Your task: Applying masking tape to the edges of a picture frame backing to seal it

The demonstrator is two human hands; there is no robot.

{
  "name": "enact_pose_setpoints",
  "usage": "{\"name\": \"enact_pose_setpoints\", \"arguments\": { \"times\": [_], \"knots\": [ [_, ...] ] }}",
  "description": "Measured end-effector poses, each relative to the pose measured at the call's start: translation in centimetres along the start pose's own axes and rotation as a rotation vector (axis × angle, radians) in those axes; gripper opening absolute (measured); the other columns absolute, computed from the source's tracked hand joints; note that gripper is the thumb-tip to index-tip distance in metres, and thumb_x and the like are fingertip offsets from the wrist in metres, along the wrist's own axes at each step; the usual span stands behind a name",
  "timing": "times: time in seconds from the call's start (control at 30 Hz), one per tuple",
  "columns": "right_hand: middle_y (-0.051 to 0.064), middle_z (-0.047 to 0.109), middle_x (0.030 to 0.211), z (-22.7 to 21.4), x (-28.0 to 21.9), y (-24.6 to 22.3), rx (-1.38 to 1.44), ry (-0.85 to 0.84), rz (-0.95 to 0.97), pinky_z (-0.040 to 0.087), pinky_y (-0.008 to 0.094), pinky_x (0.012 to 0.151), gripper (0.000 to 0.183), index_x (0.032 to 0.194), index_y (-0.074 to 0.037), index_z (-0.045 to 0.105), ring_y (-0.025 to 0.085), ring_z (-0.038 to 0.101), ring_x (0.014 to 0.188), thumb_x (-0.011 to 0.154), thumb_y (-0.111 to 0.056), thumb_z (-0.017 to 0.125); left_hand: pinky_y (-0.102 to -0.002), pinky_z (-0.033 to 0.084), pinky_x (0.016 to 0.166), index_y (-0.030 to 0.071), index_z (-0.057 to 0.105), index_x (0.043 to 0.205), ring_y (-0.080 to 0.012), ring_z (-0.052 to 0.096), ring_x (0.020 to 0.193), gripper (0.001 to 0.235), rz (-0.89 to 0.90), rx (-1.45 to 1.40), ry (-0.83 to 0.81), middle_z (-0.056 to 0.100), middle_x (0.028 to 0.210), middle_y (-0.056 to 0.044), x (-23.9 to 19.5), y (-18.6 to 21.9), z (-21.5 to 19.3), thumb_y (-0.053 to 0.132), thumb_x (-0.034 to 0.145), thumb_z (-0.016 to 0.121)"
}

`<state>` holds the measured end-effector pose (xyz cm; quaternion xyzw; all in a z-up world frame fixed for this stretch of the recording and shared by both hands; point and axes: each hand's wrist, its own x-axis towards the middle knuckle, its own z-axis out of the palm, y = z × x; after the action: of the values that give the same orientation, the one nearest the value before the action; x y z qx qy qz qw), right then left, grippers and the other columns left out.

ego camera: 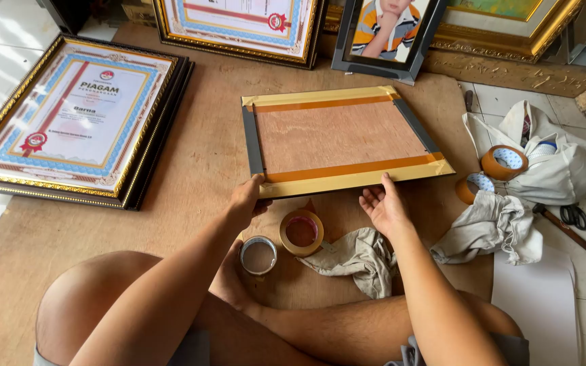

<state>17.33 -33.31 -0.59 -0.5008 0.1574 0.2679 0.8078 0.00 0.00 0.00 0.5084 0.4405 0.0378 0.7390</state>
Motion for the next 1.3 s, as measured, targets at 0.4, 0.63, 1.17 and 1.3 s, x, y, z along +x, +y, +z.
{"name": "enact_pose_setpoints", "arguments": {
  "times": [0.4,0.63,1.17,1.3],
  "knots": [
    [0.004,0.054,0.115,5.5,-4.9,2.7,0.258,-0.120,-0.068,0.067,0.043,0.108,0.047,0.125,-0.006,0.053,0.026,0.068,0.115,0.098,-0.029,0.085,-0.056,0.041,0.130,-0.003,0.021,0.168,-0.0392,0.054,0.148,0.115,0.072,-0.566,-0.238,0.044,0.154,-0.026,-17.0,6.0,4.1,0.075,0.098,0.068],
    [0.013,0.075,0.135,12.8,-14.9,2.2,-0.040,-0.338,0.052,0.064,0.053,0.103,0.045,0.128,-0.013,0.065,0.036,0.075,0.126,0.107,-0.053,0.070,-0.066,0.041,0.129,-0.013,0.046,0.163,-0.0440,0.055,0.153,0.089,0.243,-0.457,-0.362,0.050,0.166,-0.031,-13.4,6.4,4.8,0.034,0.099,0.087],
    [0.019,0.054,0.170,4.6,-9.6,-12.1,-1.464,0.381,-0.789,0.032,0.073,0.128,0.090,0.169,-0.016,0.051,0.044,0.046,0.160,0.105,-0.079,0.052,-0.047,0.065,0.076,0.002,0.077,0.116,-0.0310,0.083,0.084,0.046,0.475,-0.087,-0.328,0.080,0.094,-0.017,-7.5,16.2,-2.3,0.039,0.092,0.089],
    [0.021,0.077,0.144,1.5,-8.3,-11.4,-1.366,0.400,-0.439,0.052,0.059,0.118,0.093,0.148,-0.017,0.074,0.043,0.069,0.141,0.098,-0.094,0.057,-0.045,0.065,0.071,0.006,0.070,0.115,-0.0281,0.081,0.081,0.061,0.413,-0.188,-0.362,0.075,0.092,-0.014,-10.8,18.3,-1.9,0.064,0.098,0.078]
  ]
}}
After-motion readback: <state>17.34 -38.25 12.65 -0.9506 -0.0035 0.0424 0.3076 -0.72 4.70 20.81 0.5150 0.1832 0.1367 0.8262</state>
